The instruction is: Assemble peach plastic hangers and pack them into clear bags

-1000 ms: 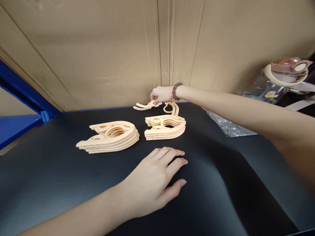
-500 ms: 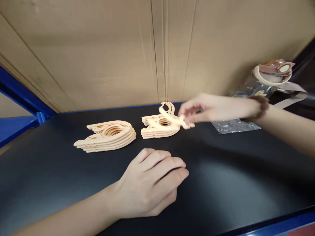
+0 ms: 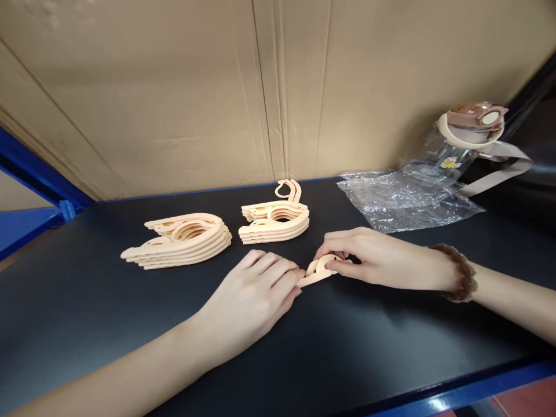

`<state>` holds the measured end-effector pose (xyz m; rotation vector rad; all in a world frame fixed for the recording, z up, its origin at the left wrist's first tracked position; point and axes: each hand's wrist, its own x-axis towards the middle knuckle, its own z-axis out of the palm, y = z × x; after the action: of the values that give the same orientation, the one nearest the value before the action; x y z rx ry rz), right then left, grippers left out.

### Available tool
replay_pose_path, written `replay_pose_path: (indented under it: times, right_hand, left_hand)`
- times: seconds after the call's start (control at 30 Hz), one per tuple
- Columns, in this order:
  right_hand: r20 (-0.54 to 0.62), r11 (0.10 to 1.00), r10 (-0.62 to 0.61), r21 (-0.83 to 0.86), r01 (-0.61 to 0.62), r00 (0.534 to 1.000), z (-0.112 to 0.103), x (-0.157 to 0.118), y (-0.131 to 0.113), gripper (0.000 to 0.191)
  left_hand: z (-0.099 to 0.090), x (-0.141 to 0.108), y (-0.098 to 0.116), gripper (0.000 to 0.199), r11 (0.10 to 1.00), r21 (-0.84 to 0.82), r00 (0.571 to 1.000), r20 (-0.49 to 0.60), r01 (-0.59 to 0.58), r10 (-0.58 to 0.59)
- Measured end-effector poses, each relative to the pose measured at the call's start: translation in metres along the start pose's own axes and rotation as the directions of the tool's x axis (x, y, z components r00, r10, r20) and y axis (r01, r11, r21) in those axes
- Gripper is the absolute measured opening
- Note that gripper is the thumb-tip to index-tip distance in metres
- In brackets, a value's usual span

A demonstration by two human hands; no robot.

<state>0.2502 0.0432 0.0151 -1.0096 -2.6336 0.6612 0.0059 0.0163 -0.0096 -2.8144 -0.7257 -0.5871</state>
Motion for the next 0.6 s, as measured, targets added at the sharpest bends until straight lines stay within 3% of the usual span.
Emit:
replay_pose_path:
  times: [0.2, 0.4, 0.6]
  right_hand:
    - [-0.113, 0.994, -0.05, -0.105, 0.038, 0.992, 0.011, -0.006, 0.001, 0.024]
    - [-0.225, 0.966, -0.174, -0.229, 0.121, 0.959, 0.019, -0.009, -0.001, 0.02]
    - [-0.212, 0.95, -0.233, -0.257, 0.176, 0.949, 0.018, -0.01, -0.006, 0.02]
  left_hand:
    - [0.0, -0.001, 0.001, 0.014, 0.997, 0.07, 0.999, -0.023, -0.024, 0.026]
    - [0.0, -0.001, 0.0, 0.011, 0.999, 0.038, 0.999, -0.052, 0.002, 0.0]
    - [-0.001, 0.0, 0.001, 0.008, 1.0, -0.002, 0.998, -0.066, 0.007, -0.007]
